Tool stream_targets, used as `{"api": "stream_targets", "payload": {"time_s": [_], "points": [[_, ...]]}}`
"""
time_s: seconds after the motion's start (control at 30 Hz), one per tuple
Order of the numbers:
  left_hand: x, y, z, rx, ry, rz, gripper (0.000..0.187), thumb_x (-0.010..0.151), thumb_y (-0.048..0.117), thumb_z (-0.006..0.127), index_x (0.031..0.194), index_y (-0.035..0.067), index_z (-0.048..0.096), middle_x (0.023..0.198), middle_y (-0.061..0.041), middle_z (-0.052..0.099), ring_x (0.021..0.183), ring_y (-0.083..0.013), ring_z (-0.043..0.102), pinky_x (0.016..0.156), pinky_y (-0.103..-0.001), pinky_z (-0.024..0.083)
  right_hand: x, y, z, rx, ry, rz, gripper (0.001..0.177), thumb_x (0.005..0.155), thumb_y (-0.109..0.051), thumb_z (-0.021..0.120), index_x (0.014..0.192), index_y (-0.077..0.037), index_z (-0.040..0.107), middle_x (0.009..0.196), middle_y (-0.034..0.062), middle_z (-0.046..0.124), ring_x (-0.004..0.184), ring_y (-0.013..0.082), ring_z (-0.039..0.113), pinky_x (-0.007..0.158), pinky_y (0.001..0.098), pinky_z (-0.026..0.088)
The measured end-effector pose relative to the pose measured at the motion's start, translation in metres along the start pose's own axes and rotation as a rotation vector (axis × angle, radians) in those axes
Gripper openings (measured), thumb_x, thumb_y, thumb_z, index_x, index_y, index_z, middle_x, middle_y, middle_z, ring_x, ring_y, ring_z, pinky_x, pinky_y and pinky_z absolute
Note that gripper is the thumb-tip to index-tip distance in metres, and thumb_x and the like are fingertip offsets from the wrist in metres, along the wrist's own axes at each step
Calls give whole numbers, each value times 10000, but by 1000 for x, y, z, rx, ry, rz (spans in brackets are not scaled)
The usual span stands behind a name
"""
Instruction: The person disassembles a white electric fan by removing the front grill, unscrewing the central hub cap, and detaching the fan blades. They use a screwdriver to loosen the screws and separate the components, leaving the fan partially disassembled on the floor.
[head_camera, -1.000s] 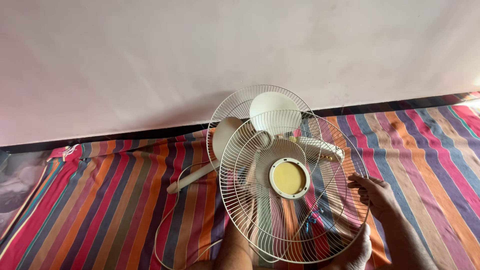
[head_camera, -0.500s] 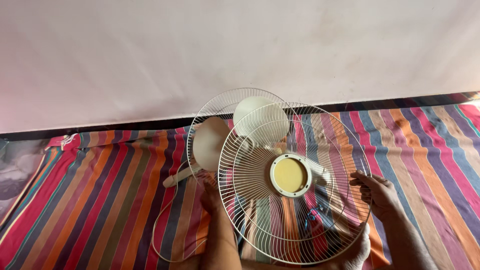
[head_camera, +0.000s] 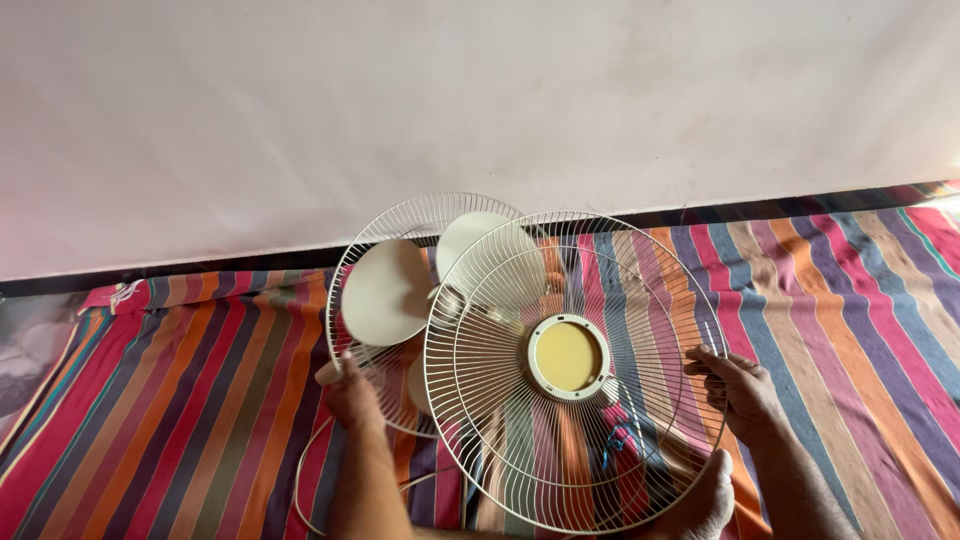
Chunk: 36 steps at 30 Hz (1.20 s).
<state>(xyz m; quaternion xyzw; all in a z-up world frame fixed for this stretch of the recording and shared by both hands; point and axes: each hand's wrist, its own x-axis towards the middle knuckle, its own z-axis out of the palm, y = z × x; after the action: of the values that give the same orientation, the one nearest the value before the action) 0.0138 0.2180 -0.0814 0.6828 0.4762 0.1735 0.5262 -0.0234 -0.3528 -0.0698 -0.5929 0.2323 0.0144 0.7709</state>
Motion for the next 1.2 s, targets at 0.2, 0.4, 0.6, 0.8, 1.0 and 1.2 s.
{"api": "stream_targets", "payload": {"time_s": [0.2, 0.4, 0.6, 0.8, 1.0, 1.2], "points": [[69, 2, -30, 53, -106, 245, 535, 1057, 457, 536, 848, 5, 731, 764, -154, 746, 580, -181, 674, 549, -351, 522, 6, 3, -1, -4, 8, 28, 277, 947, -253, 714, 1050, 2, 750, 916, 93, 749, 552, 47, 409, 479, 231, 331], [88, 3, -37, 308, -87, 302, 577, 1041, 538, 538, 959, 19, 776, 888, -142, 769, 799, -258, 743, 720, -463, 567, 6, 4, 0, -47, 37, 52, 295, 956, -263, 709, 1080, 1, 759, 913, 86, 743, 564, 56, 404, 509, 232, 337], [68, 2, -46, 256, -149, 254, 627, 1029, 611, 522, 1029, 48, 798, 979, -134, 802, 867, -262, 749, 840, -439, 553, 7, 3, 23, -111, -32, -32, 275, 965, -289, 684, 1089, -57, 766, 927, 13, 752, 598, 36, 418, 538, 214, 352], [67, -3, -56, 297, -346, 212, 575, 970, 572, 591, 1100, 36, 754, 1085, -195, 762, 1013, -309, 714, 912, -455, 520, 9, 12, 29, -245, 0, -34, 289, 972, -332, 685, 1077, -79, 776, 944, -8, 754, 616, 23, 435, 540, 209, 369], [52, 15, -55, 49, -318, 469, 562, 936, 383, 710, 1269, -46, 566, 1171, -217, 642, 1078, -342, 644, 910, -479, 498, 14, 27, 23, -233, -16, -61, 299, 943, -358, 719, 1041, -83, 786, 936, -1, 777, 577, 24, 393, 483, 211, 325], [-41, 92, -55, 69, -140, 934, 338, 1011, 242, 660, 1282, 40, 658, 1247, -173, 677, 1142, -313, 665, 958, -436, 541, 20, 35, 24, -324, 15, -60, 296, 922, -349, 748, 1011, -69, 788, 901, 27, 792, 568, 32, 431, 469, 229, 351]]}}
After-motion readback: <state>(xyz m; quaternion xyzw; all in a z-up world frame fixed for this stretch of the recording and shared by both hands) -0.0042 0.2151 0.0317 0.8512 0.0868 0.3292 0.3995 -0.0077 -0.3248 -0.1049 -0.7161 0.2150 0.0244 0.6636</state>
